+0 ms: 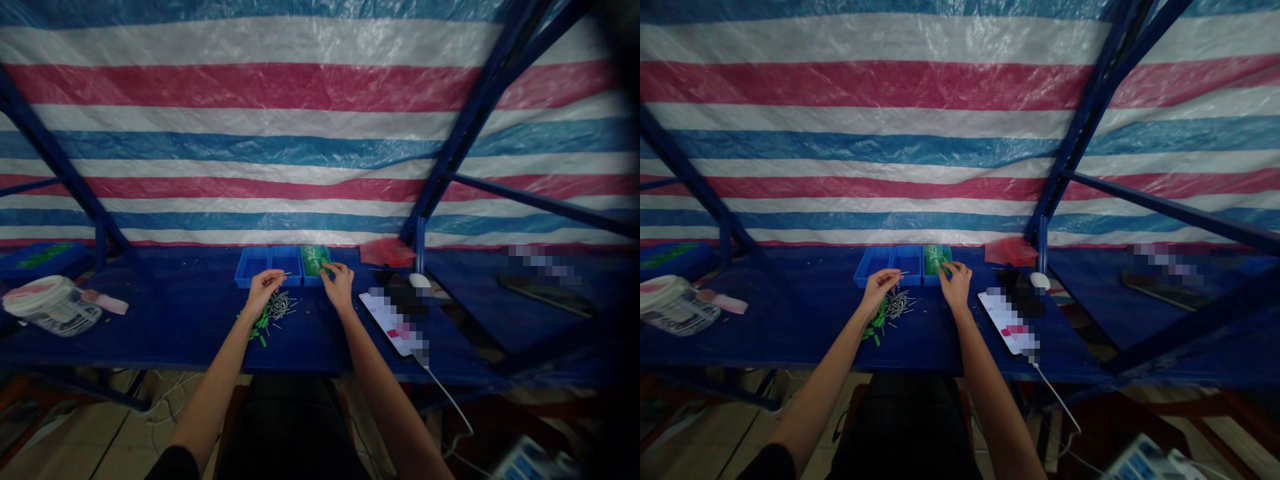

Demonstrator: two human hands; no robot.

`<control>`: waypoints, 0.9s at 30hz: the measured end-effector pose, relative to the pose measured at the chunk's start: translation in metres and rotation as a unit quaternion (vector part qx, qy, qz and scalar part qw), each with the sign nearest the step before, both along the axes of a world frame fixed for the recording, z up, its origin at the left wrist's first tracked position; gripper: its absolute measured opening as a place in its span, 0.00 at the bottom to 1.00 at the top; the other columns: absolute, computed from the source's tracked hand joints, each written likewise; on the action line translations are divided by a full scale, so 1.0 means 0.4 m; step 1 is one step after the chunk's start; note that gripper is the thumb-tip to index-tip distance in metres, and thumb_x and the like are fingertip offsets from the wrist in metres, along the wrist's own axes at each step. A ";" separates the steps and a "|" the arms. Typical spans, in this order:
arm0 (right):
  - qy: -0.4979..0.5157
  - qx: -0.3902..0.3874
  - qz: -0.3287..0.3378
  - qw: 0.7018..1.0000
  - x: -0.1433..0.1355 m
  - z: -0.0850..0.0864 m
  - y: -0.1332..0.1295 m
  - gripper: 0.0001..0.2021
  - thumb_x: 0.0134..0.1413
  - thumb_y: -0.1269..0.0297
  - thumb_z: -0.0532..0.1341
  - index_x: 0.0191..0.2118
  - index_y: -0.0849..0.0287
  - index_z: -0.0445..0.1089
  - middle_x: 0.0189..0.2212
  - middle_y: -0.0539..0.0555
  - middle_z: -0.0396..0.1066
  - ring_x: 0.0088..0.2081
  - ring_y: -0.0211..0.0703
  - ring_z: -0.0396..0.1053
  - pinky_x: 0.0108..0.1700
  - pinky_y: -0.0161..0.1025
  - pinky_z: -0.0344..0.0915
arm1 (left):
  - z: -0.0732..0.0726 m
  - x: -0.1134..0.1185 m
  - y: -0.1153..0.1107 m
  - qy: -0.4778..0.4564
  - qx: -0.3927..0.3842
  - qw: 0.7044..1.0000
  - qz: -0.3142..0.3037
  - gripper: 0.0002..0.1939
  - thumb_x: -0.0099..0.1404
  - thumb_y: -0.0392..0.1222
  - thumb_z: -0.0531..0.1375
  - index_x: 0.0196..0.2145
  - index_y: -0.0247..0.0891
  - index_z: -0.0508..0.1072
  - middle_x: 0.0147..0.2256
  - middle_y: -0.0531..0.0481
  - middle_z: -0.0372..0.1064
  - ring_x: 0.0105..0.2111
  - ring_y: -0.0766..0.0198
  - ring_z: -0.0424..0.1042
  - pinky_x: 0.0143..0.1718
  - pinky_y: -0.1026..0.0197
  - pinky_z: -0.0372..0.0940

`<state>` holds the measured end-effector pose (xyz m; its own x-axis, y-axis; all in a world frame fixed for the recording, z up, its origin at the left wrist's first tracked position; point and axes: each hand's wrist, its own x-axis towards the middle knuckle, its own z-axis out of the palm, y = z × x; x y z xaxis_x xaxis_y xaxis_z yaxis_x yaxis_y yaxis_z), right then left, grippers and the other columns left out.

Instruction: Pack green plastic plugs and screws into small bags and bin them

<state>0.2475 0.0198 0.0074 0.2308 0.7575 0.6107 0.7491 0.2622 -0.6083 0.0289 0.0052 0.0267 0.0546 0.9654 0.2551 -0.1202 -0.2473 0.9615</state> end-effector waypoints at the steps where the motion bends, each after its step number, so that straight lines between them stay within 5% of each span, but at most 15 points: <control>1: 0.001 -0.002 -0.001 1.000 -0.001 0.000 -0.001 0.16 0.54 0.54 0.53 0.40 0.57 0.73 0.41 0.59 0.65 0.45 0.49 0.59 0.50 0.48 0.52 | -0.003 0.000 0.000 -0.004 0.000 1.000 -0.002 0.16 0.51 0.46 0.65 0.36 0.34 0.74 0.31 0.45 0.74 0.27 0.65 0.69 0.22 0.67 0.59; 9: 0.010 -0.008 -0.003 1.000 -0.005 -0.001 -0.004 0.16 0.53 0.54 0.54 0.40 0.56 0.73 0.42 0.58 0.65 0.46 0.50 0.59 0.50 0.48 0.53 | -0.036 0.004 0.012 0.033 0.022 0.999 0.029 0.16 0.50 0.46 0.65 0.35 0.33 0.75 0.25 0.48 0.71 0.23 0.67 0.67 0.19 0.68 0.59; 18: 0.004 -0.010 0.006 1.000 -0.005 -0.001 -0.002 0.16 0.54 0.54 0.54 0.40 0.56 0.73 0.41 0.58 0.65 0.46 0.49 0.59 0.50 0.47 0.52 | -0.033 -0.004 0.012 0.034 0.010 0.999 -0.003 0.24 0.52 0.45 0.63 0.47 0.35 0.71 0.46 0.40 0.69 0.26 0.66 0.69 0.16 0.69 0.60; 27: 0.000 -0.005 0.011 1.000 -0.004 0.000 -0.002 0.16 0.54 0.54 0.54 0.39 0.56 0.73 0.41 0.58 0.66 0.45 0.48 0.60 0.49 0.47 0.52 | -0.026 -0.010 -0.010 0.115 0.045 0.992 0.009 0.22 0.55 0.45 0.62 0.47 0.36 0.71 0.45 0.42 0.71 0.27 0.67 0.67 0.20 0.67 0.62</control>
